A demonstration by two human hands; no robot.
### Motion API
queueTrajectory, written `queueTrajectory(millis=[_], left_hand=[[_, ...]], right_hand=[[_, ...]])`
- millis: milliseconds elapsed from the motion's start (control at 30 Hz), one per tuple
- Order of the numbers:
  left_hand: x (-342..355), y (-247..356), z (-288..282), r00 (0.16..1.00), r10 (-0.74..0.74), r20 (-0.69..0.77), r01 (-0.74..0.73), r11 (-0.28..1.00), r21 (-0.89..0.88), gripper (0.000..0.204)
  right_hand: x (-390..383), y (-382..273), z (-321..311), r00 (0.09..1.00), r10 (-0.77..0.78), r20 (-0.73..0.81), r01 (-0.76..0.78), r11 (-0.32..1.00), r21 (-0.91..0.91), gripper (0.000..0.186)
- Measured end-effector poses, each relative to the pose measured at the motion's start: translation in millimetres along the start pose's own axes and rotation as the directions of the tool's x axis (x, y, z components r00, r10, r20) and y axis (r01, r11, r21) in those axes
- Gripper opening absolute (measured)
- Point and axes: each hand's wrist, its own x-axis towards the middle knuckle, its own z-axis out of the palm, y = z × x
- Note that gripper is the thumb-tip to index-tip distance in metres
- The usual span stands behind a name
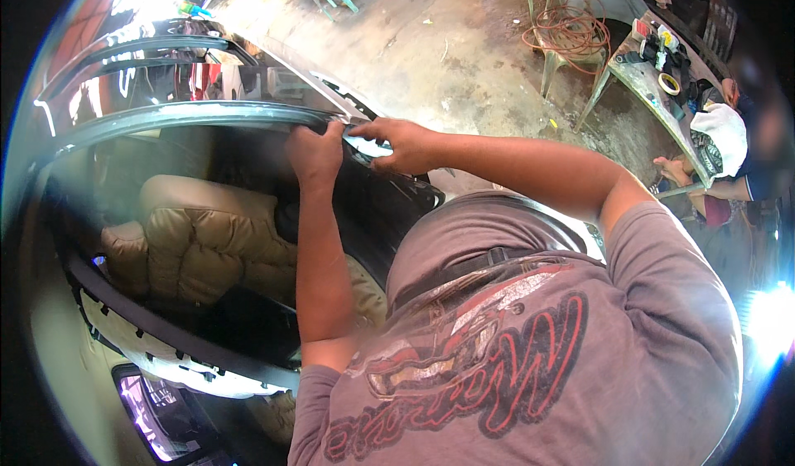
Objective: The person installs a black rubber weather seal along the perimeter of a car door frame. They use pliers to cut and adjust the seal, then press it into place along the top, sides, and bottom edges of the door opening.
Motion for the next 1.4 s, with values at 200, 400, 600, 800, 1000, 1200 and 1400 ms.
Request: queueTrajectory(millis=[200, 400, 600, 800, 1000, 1200, 1400], left_hand=[[2.4, -5.4, -5.7, 0.995, 0.041, 0.086, -0.034, 0.996, -0.077, 0.04], [9.1, -9.1, -5.3, 0.986, 0.065, 0.155, -0.033, 0.979, -0.202, 0.037], [12.7, -6.8, -11.0, 0.963, 0.068, 0.259, 0.013, 0.954, -0.299, 0.026], [8.7, -0.3, -24.1, 0.936, 0.056, 0.349, 0.072, 0.937, -0.342, 0.031], [15.2, -3.4, -33.7, 0.877, 0.073, 0.476, 0.077, 0.954, -0.288, 0.032], [31.6, -35.4, -42.8, 0.816, 0.11, 0.567, 0.048, 0.965, -0.256, 0.033], [29.2, -29.7, -54.1, 0.751, 0.174, 0.637, -0.008, 0.967, -0.255, 0.018]], right_hand=[[24.1, -4.4, -18.1, 0.986, 0.102, -0.136, -0.116, 0.988, -0.098, 0.077], [30.8, -7.2, -17.6, 0.991, 0.095, -0.093, -0.104, 0.99, -0.093, 0.084], [34.2, -16.3, -30.7, 0.981, 0.194, 0.0, -0.193, 0.98, 0.048, 0.084], [32.5, -34.4, -36.0, 0.97, 0.236, 0.059, -0.242, 0.961, 0.132, 0.088], [32.2, -27.8, -32.3, 0.968, 0.251, 0.02, -0.252, 0.965, 0.074, 0.092], [29.3, -17.5, -24.8, 0.973, 0.229, 0.03, -0.23, 0.973, 0.004, 0.094], [-9.2, -6.5, -9.4, 0.984, 0.168, -0.063, -0.174, 0.978, -0.114, 0.095]])
